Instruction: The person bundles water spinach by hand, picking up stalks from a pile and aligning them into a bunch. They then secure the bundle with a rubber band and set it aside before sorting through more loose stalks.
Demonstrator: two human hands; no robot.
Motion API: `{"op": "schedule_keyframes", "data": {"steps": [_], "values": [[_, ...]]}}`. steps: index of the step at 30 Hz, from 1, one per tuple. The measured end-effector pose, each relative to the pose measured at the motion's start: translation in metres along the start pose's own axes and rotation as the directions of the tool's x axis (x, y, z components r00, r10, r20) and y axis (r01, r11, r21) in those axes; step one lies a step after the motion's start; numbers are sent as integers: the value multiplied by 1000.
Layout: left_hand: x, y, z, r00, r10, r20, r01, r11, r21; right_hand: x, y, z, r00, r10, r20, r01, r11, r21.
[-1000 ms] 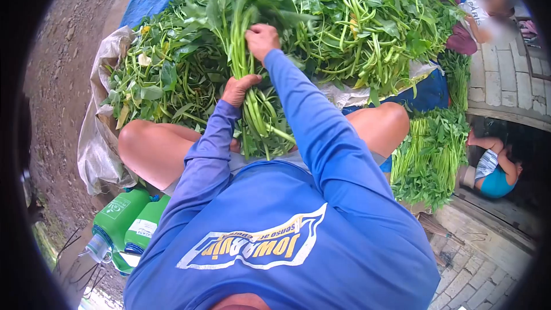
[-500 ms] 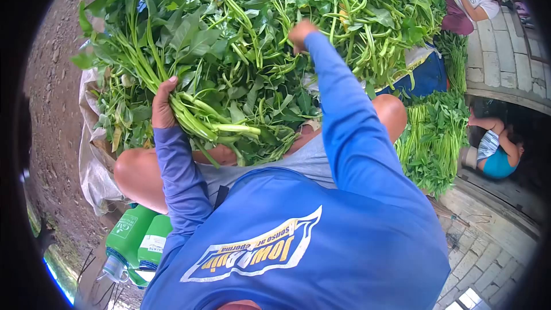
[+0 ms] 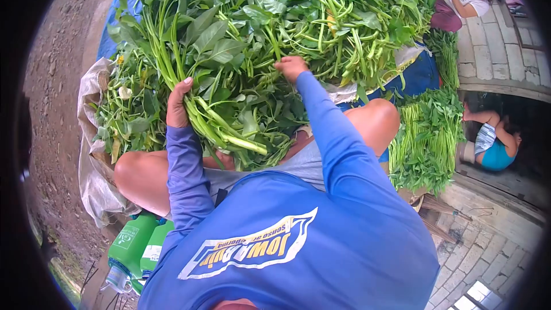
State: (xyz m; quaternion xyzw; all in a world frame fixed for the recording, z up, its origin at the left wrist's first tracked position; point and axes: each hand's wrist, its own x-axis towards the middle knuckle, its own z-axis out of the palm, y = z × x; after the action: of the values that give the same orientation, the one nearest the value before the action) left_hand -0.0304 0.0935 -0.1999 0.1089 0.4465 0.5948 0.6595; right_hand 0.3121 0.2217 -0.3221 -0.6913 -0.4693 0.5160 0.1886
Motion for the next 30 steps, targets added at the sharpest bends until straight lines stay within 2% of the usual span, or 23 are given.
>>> {"op": "schedule_keyframes", "data": {"steps": [3, 6, 8, 10, 12, 15, 16, 17, 20, 21, 22, 24, 26, 28, 30], "values": [[-9, 5, 2, 999, -17, 32, 18, 1000, -25, -59, -84, -45, 984, -158, 86, 120, 932, 341], [-6, 0, 2, 993, -39, 114, 43, 998, -39, -102, -131, -91, 929, -303, 212, 72, 710, 700], [-5, -2, 3, 986, -73, 147, 80, 996, -42, -121, -149, -114, 920, -264, 288, -54, 645, 763], [-9, -3, 11, 985, -64, 157, 72, 996, -43, -143, -156, -133, 886, -323, 332, -83, 594, 800], [-1, -17, 12, 986, -52, 157, 64, 995, -72, -166, -160, -147, 870, -401, 287, -16, 558, 829], [-16, -16, 44, 985, -157, 68, 155, 987, 40, -208, -173, -147, 891, -444, 95, 235, 630, 741], [-28, -12, 67, 985, -163, 52, 165, 986, -31, -220, -179, -145, 895, -446, 3, 324, 655, 682], [-12, -30, 59, 985, -153, 82, 159, 985, -63, -227, -184, -141, 866, -498, -39, 404, 653, 640], [14, -76, 51, 976, -179, 127, 197, 969, -150, -244, -210, -117, 830, -522, -197, 558, 788, 259], [16, -87, 49, 973, -174, 154, 203, 959, -197, -245, -216, -104, 813, -535, -230, 577, 793, 197], [27, -108, 40, 974, -162, 157, 197, 951, -237, -241, -218, -89, 809, -550, -207, 586, 786, 198], [34, -130, 31, 987, -127, 99, 143, 972, -185, -233, -223, -60, 795, -583, -168, 607, 770, 199], [27, -131, 35, 990, -129, 57, 136, 981, -136, -220, -210, -23, 849, -524, -59, 520, 813, 262], [17, -123, 45, 990, -131, 44, 138, 962, -236, -176, -151, 17, 923, -331, 197, 285, 931, 227], [20, -128, 30, 975, -148, 164, 183, 958, -222, -163, -100, 46, 943, -222, 247, 187, 970, 156]]}}
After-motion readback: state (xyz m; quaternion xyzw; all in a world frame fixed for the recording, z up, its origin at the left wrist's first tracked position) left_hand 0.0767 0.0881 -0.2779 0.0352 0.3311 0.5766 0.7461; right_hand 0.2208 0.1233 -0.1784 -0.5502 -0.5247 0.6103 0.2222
